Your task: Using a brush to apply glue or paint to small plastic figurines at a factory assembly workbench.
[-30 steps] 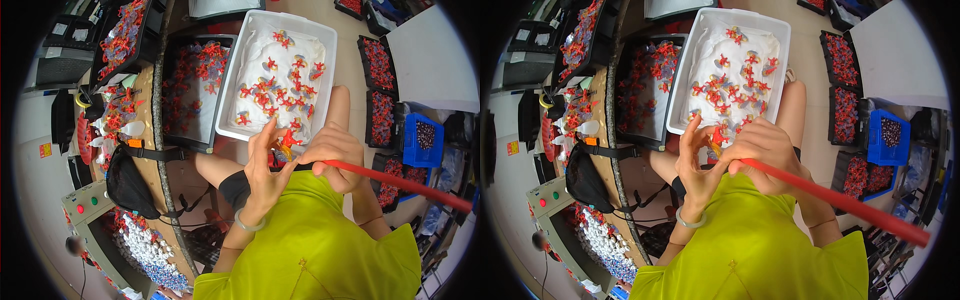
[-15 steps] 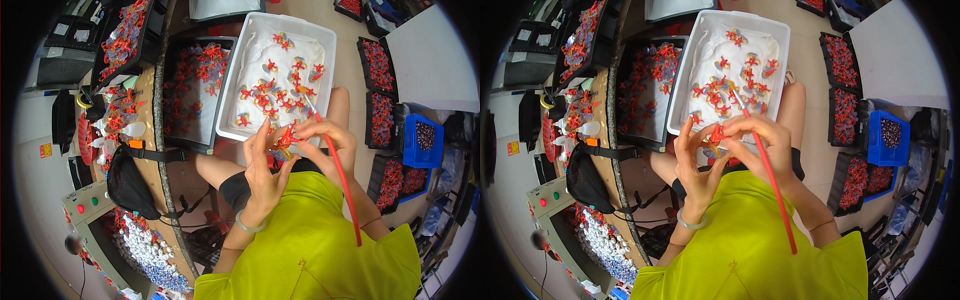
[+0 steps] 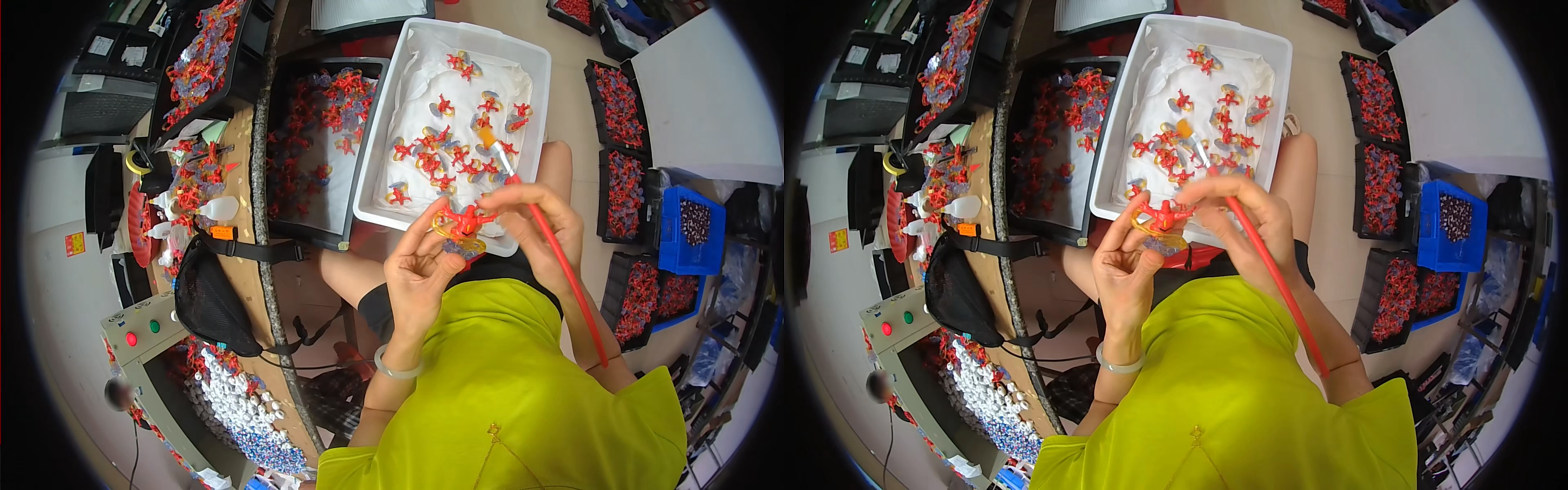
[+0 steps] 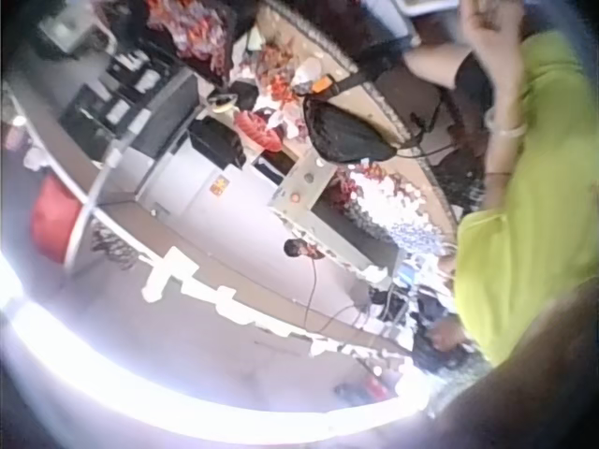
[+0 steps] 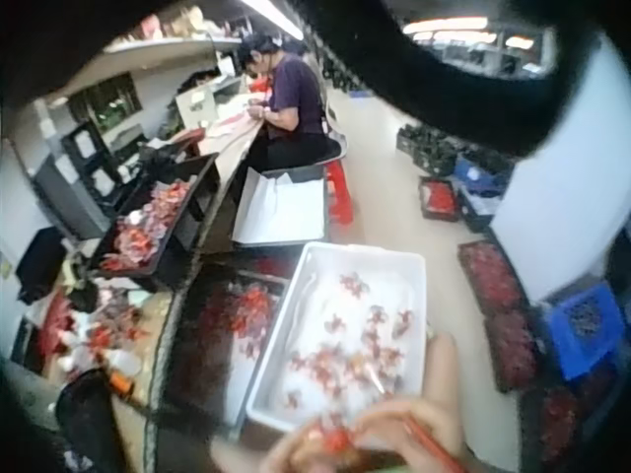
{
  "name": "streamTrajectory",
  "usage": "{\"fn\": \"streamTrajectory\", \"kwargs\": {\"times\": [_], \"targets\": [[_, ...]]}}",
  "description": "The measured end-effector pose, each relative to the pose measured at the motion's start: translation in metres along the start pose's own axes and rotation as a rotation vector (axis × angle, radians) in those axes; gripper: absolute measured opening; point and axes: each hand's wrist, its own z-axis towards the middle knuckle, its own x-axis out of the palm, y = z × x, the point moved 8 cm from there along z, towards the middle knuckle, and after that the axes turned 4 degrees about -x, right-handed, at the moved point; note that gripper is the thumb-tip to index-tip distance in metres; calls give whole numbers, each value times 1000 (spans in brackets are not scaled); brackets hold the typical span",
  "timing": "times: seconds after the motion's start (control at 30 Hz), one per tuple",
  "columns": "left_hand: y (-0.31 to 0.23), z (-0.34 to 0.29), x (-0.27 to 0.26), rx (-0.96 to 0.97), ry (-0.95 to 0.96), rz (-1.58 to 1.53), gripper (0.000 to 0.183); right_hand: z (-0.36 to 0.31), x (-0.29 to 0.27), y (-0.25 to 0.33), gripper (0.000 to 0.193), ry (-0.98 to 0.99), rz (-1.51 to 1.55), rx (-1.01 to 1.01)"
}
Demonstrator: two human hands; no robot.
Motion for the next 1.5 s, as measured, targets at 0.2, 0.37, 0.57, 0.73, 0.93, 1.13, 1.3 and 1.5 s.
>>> {"fn": "streamTrajectory", "kwargs": {"times": [0.2,0.37,0.57,0.73,0.93,1.13,1.3,1.5], "targets": [[-14,-3,-2,218,-58,53,66,-3,-4,38,29,100,-166,-104],[-19,-7,-1,288,-86,157,64,-2,13,47,23,240,-420,-221],[-17,-10,-1,243,-105,173,61,1,23,61,11,288,-471,-313],[-20,-12,3,234,-125,206,60,2,17,64,4,264,-440,-318],[-18,-13,1,208,-146,272,61,1,17,65,31,306,-569,-348],[-13,-14,1,228,-205,382,60,2,26,75,18,338,-640,-444],[-18,-15,3,287,-222,464,58,3,31,75,12,355,-660,-481],[-20,-14,3,233,-171,306,61,7,27,69,18,380,-541,-445]]}}
